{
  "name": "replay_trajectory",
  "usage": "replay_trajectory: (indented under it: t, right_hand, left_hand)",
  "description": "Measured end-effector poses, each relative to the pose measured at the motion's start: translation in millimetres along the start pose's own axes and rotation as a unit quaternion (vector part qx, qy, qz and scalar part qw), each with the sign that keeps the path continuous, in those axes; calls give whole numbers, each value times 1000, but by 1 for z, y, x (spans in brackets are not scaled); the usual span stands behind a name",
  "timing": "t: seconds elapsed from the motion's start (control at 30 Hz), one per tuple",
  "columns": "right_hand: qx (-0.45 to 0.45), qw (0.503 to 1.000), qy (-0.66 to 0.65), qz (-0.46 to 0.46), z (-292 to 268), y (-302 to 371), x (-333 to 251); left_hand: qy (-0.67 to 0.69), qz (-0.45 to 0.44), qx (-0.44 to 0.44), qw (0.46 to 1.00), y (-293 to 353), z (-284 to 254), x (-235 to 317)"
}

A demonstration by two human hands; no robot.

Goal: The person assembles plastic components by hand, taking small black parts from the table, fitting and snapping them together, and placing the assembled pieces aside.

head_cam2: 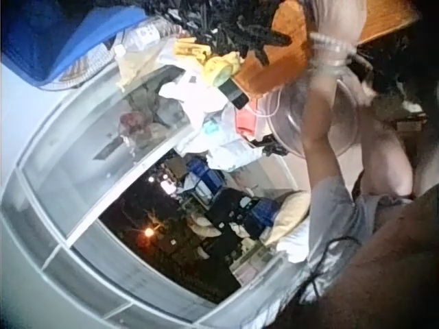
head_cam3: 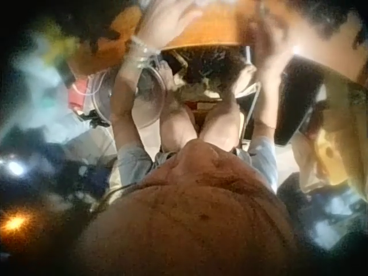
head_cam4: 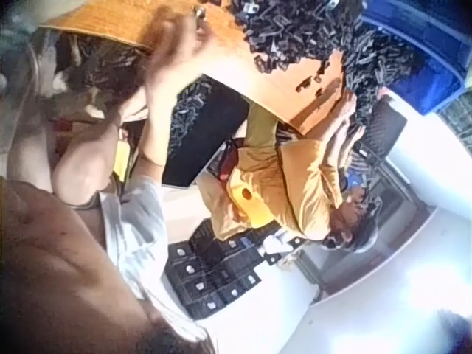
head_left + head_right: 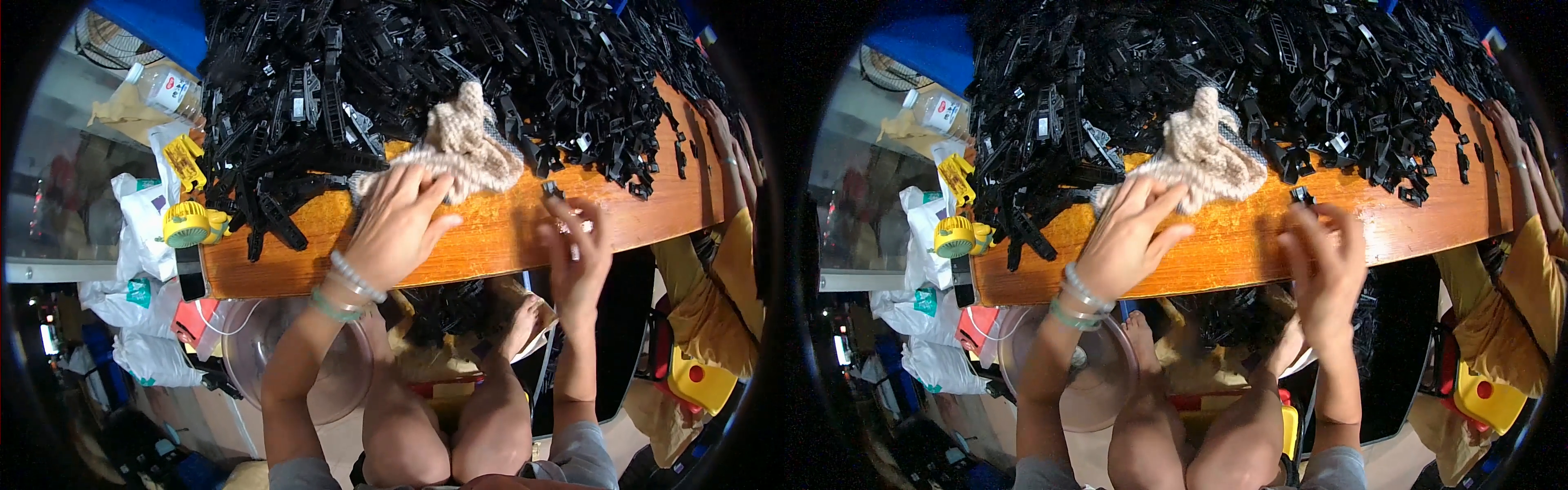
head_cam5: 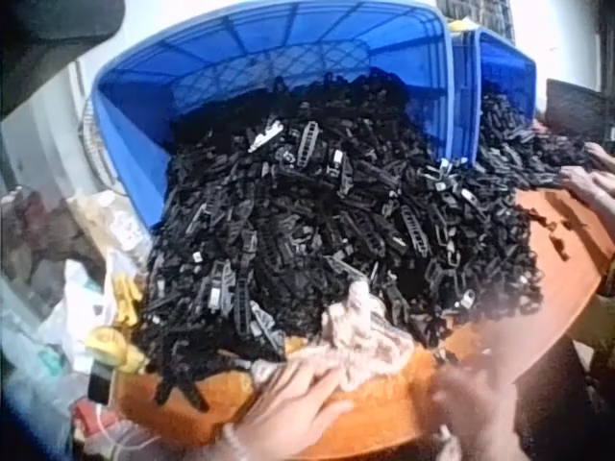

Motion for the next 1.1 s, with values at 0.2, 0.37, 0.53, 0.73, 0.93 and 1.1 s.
replay_trajectory:
  t: [0.2, 0.37, 0.53, 0.73, 0.93, 1.1]
  right_hand:
    - [-13, 998, 55, -9, 4, -10, 21]
    - [-14, 998, 61, -13, 15, -13, 13]
    - [-38, 991, 83, -101, 20, -3, -15]
    - [-85, 990, 44, -108, 33, -2, -36]
    - [-99, 975, -187, -73, 39, -1, -44]
    - [-313, 666, -628, 255, 69, 11, -28]
  left_hand:
    - [-91, -10, 34, 995, -40, 10, -11]
    - [-8, 20, 60, 998, -11, 0, 3]
    - [-219, -62, 130, 965, 5, -47, -19]
    - [-231, -32, 113, 966, 0, -51, -17]
    - [148, -85, 179, 969, 48, -28, 11]
    - [60, -64, 105, 991, 54, -18, 11]
Point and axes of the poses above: each hand's wrist, its own y-axis away from the middle knuckle, its own z-axis out of the palm, x = y × z, the point moved 7 cm from there along -y, towards the middle knuckle, and after that the axes turned 7 degrees about y, right-handed, at the moved point
